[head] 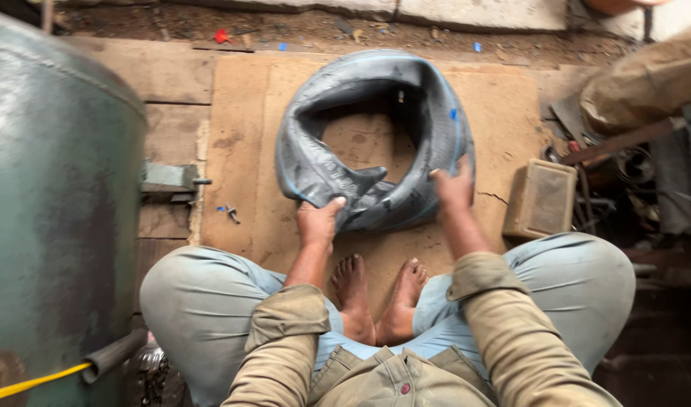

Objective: The person uses a power drill to grind a section of a motorcycle inner tube, then applies a patch and adhesive to repair it. They use pliers to secure the valve stem area.

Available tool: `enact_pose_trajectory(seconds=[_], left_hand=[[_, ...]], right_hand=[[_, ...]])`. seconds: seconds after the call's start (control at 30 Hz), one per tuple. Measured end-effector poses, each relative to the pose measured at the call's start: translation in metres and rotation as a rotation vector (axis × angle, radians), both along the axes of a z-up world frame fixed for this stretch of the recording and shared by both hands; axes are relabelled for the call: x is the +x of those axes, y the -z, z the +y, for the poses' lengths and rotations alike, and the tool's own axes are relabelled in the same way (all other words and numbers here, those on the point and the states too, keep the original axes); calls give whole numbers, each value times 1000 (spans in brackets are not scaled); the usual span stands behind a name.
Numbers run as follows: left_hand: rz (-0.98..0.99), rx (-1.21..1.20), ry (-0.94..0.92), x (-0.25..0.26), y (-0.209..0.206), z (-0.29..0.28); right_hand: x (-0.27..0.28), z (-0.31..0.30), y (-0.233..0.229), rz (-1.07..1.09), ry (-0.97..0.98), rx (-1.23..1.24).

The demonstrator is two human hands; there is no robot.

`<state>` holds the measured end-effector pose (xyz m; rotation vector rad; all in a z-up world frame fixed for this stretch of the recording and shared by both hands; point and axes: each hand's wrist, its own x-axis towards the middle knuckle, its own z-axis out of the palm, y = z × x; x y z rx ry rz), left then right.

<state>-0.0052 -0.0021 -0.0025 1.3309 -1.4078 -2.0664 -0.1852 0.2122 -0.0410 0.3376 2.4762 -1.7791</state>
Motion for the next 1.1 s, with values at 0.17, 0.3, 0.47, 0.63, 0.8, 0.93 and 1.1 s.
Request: enact_pose_trajectory(seconds=[0.17,0.3,0.47,0.63,0.8,0.93,1.1], left_hand=[[-11,85,-82,-23,-10,-10],[48,74,-112,-69,-37,-22],[466,274,-185,-98,-74,-85],[443,600,-230,-60,-8,-77],[-109,503,-35,-32,122,79],[-466,320,191,-15,179,134],[-560,405,149,-5,219,116]], right_hand=[[76,-3,55,-855,-254,149],[93,-38,77,-1006,-167,-68],[-9,-18,39,-396,-102,-156],[-114,59,-61,304,-101,-215],[-123,94,-93,84,-15,656],[-79,92,-57,330,-117,1117],[3,46,1,485,-752,844]])
